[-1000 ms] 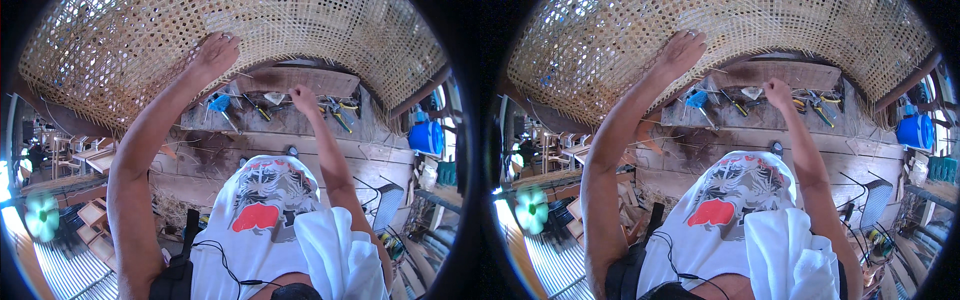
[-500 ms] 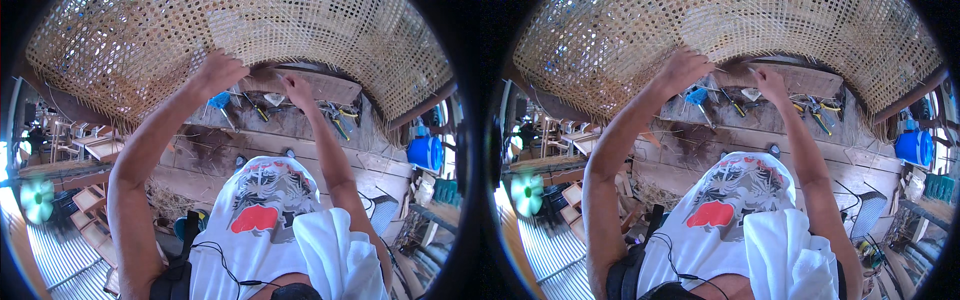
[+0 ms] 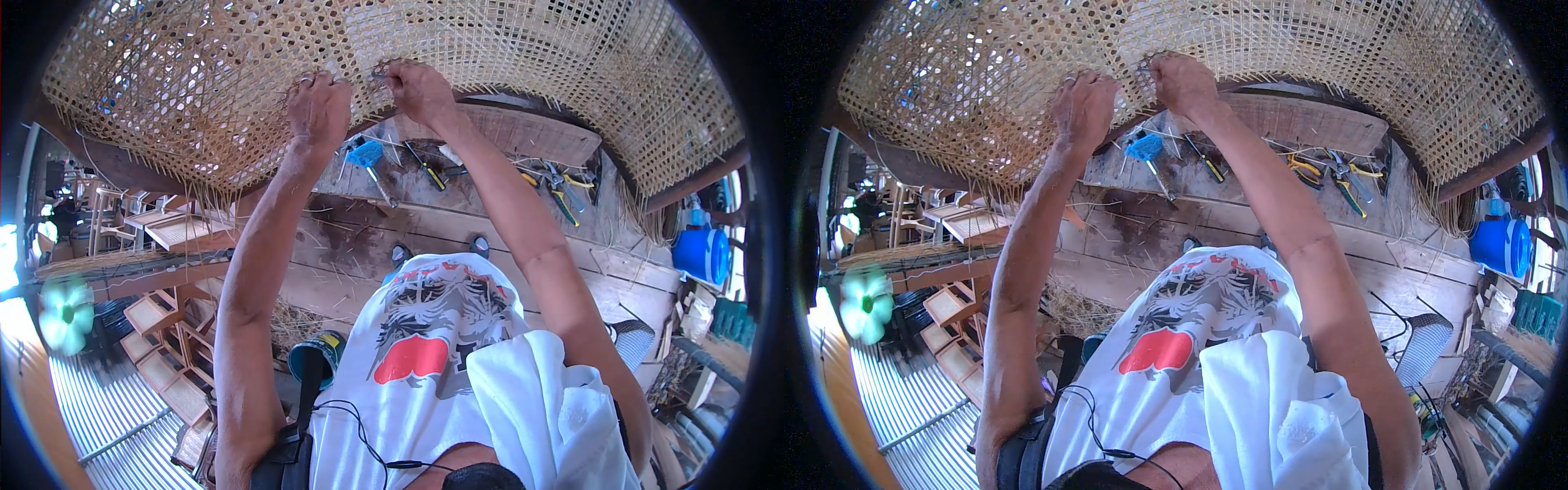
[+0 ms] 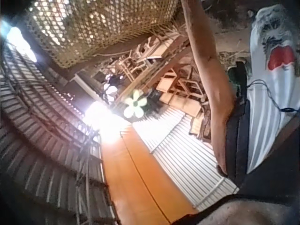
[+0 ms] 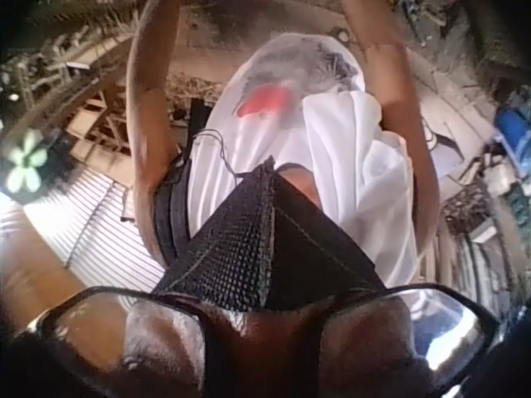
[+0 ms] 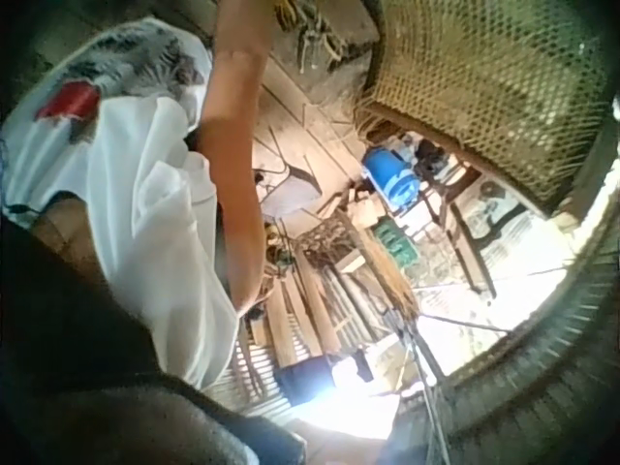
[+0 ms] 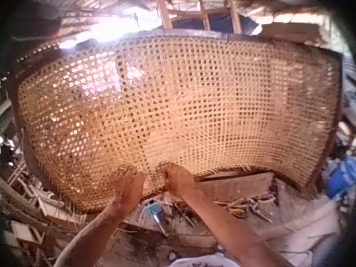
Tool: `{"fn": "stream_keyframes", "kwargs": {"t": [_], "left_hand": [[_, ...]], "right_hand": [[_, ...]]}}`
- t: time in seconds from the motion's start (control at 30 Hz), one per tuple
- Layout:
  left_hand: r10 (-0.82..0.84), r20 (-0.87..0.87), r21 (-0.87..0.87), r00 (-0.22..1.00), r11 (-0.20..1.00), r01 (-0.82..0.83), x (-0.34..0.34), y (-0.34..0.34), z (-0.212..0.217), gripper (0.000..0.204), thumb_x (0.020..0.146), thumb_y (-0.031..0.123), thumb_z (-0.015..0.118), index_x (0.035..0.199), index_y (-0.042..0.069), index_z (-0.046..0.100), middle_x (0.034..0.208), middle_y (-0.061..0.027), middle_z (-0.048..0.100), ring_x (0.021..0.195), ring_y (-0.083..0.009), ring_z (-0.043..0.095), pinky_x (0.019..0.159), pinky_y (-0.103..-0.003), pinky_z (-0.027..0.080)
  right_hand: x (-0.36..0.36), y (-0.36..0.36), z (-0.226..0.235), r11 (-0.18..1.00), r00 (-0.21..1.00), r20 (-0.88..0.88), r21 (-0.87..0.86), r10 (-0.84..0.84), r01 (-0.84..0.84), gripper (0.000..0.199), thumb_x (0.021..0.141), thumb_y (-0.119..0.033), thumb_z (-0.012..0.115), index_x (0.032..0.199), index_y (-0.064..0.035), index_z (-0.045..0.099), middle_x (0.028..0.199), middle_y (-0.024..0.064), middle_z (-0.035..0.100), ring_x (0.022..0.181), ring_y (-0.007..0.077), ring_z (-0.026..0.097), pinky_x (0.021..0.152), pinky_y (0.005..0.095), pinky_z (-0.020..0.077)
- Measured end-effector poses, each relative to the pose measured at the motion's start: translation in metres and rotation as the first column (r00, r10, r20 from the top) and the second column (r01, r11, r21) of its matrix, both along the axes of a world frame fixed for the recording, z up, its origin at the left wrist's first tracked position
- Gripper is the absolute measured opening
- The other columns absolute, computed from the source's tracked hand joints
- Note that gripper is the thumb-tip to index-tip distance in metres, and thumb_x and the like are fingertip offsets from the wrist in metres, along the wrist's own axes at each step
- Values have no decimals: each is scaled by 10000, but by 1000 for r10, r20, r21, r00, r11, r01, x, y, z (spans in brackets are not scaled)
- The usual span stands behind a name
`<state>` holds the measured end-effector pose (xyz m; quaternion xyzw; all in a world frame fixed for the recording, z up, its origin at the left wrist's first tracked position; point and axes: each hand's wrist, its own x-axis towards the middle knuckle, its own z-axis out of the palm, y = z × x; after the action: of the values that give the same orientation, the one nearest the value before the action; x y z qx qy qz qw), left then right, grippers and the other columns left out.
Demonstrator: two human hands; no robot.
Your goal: The recorder is weaving or repairing the mesh back of a chair using rattan strips.
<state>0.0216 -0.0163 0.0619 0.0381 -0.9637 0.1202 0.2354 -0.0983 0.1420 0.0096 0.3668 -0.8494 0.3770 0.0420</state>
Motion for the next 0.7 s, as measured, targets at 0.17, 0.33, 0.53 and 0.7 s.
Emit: {"fn": "stream_keyframes", "kwargs": {"t": [0.17,0.33,0.53,0.7], "left_hand": [[54,-105,89,993,995,-44,0,6,-2,160,877,234,685,866,106,781,1009,-128,733,981,-340,691,880,-479,535],[126,-44,199,991,973,-115,1,14,-4,189,892,254,684,896,97,789,982,-119,737,961,-333,693,872,-482,537],[192,-5,232,981,955,-186,-8,20,-4,206,905,279,670,931,105,777,1044,-115,736,960,-336,703,874,-477,542],[228,2,265,974,939,-221,-14,24,-10,211,893,284,678,944,99,764,1037,-119,733,958,-338,706,874,-479,539]], "right_hand": [[4,-4,5,996,997,-50,67,-52,55,178,953,-217,619,1024,-89,719,1040,163,727,978,357,704,860,473,570],[9,-10,15,989,991,-90,99,-97,106,177,953,-229,621,1025,-106,725,1021,163,731,967,346,710,859,482,572],[-1,-13,24,978,996,-86,206,-13,31,190,957,-251,628,1087,-162,733,1042,109,741,987,321,714,863,462,577],[-8,-12,19,980,992,-127,198,6,20,190,954,-254,635,1100,-186,736,1047,95,742,1002,309,711,870,447,579]]}}
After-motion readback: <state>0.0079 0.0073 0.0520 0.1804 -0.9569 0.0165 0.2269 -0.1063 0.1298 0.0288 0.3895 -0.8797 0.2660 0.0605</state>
